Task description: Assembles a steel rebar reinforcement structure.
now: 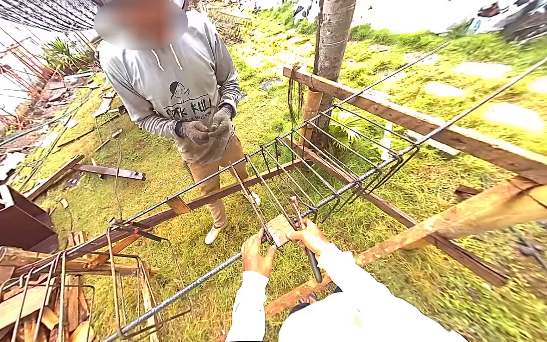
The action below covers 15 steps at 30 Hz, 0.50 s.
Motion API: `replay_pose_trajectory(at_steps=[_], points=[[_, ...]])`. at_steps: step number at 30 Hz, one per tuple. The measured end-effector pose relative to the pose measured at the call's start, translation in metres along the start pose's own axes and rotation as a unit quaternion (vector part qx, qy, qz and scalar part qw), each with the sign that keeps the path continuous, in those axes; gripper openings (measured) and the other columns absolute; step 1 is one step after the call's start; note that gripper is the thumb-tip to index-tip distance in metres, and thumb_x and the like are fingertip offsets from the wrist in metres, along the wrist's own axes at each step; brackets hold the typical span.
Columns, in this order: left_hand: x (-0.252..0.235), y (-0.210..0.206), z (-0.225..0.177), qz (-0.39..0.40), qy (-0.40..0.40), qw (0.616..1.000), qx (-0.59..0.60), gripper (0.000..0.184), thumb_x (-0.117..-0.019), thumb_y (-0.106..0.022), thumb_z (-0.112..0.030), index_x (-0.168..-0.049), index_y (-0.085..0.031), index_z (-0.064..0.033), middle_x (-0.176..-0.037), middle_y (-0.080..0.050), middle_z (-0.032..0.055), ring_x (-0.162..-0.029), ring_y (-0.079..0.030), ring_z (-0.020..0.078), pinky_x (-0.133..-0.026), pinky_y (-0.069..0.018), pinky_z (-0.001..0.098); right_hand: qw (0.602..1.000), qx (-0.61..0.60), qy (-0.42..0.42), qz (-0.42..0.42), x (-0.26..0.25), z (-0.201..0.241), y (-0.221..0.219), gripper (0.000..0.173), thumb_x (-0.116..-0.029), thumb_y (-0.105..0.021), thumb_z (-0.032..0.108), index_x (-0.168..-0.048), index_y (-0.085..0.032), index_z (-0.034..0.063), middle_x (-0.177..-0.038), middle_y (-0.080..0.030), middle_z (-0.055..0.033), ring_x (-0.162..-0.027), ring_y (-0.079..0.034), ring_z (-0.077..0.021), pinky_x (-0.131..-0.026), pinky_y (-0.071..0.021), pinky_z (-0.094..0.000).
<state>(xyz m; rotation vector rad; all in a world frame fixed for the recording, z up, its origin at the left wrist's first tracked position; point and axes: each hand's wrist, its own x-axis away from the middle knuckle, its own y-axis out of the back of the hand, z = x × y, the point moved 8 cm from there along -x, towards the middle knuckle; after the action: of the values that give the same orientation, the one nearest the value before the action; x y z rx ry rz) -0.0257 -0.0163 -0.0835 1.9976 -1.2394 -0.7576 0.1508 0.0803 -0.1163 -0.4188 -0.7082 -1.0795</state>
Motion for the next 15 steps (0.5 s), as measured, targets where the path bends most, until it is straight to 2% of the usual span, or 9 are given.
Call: replay_pose_trajectory(at_steps=[11, 15], points=[[-0.0009, 0.0001, 0.0012, 0.015, 0.029, 0.999, 0.001, 0.058, -0.0887, -0.072, -0.032, -0.140, -0.063, -0.0066, -0.132, -0.068, 0.0121, -0.125, -0.061, 0.0316, -0.116, -0.0375, 0.0528, 1.000, -0.012, -0.004, 0.008, 0.0004, -0.0004, -0.0021, 0.055, -0.0883, -0.078, 0.011, -0.133, -0.047, 0.0070, -0.091, -0.058, -0.0098, -0.057, -0.050, -0.0140, -0.050, -0.0456, -0.0305], [0.0003, 0.0016, 0.0005, 0.000, 0.027, 1.000, 0.008, 0.057, -0.0880, -0.073, -0.031, -0.138, -0.064, -0.0057, -0.131, -0.069, 0.0120, -0.124, -0.062, 0.0318, -0.114, -0.0392, 0.0531, 1.000, -0.007, -0.007, 0.010, 0.0001, -0.0011, -0.0018, 0.055, -0.0872, -0.080, 0.011, -0.132, -0.048, 0.0072, -0.091, -0.058, -0.0098, -0.058, -0.051, -0.0141, -0.051, -0.0463, -0.0305]])
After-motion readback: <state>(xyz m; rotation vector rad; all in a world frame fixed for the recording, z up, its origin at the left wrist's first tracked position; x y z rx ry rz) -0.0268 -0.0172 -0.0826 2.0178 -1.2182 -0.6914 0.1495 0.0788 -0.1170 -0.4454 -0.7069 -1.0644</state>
